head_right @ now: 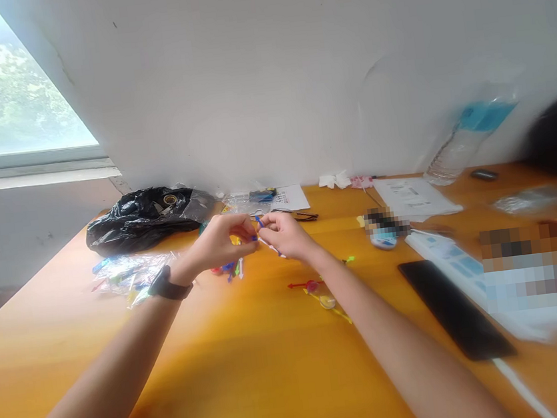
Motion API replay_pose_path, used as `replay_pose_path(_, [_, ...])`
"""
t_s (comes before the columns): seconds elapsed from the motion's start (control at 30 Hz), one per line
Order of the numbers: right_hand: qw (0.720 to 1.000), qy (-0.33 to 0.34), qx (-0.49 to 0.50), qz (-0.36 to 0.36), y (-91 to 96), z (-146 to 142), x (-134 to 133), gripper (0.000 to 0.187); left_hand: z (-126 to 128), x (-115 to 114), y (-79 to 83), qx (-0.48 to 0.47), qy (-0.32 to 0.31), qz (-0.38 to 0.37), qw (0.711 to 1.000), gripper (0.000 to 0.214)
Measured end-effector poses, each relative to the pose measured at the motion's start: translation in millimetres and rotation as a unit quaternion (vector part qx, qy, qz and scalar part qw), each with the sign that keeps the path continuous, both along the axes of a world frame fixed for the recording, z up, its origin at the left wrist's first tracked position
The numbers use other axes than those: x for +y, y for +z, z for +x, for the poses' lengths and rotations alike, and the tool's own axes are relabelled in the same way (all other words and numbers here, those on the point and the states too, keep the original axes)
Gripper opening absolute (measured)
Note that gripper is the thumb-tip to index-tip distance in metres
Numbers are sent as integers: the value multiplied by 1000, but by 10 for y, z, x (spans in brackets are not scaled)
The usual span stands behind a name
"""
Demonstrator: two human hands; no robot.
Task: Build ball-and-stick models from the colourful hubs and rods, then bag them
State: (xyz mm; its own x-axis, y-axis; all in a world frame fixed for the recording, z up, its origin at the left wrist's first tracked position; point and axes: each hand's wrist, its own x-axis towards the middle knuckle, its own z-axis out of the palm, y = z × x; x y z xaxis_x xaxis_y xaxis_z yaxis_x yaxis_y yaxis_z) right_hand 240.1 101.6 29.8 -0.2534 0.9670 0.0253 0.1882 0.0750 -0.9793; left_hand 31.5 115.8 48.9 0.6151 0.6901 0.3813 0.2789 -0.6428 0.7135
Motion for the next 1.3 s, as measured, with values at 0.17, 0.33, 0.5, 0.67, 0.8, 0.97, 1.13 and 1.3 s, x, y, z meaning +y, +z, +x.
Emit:
replay_pose_path(0.17, [982, -38, -170, 77, -250, 126, 138, 17, -37, 47, -132, 136, 21, 0, 990, 7])
replay_pose_path(0.33, [943, 6, -325, 71, -310, 233, 132, 21, -8, 53, -239, 223, 31, 42, 973, 4])
replay_pose_path(0.5, [893, 116, -435, 24, 159, 448, -27, 23, -57, 141, -311, 216, 42, 144, 965, 11])
replay_pose_path(0.67, [827, 218, -503, -124, 456, 537, -194, 32, -89, 185, -389, 220, 67, 149, 962, 27])
replay_pose_path(0.8, [814, 228, -513, -151, 347, 498, -173, 22, -100, 191, -430, 241, 67, 111, 962, 15])
replay_pose_path(0.97, [878, 221, -417, -86, 382, 504, -137, 15, -119, 203, -352, 210, 62, 122, 968, 13])
replay_pose_path(1.13, [969, 150, -196, -2, 408, 407, -104, 25, -74, 110, -93, 108, 63, 129, 984, 16])
replay_pose_path(1.3, [999, 18, 9, 31, 313, 207, -56, 38, 19, -82, 153, -9, 9, 66, 998, 24])
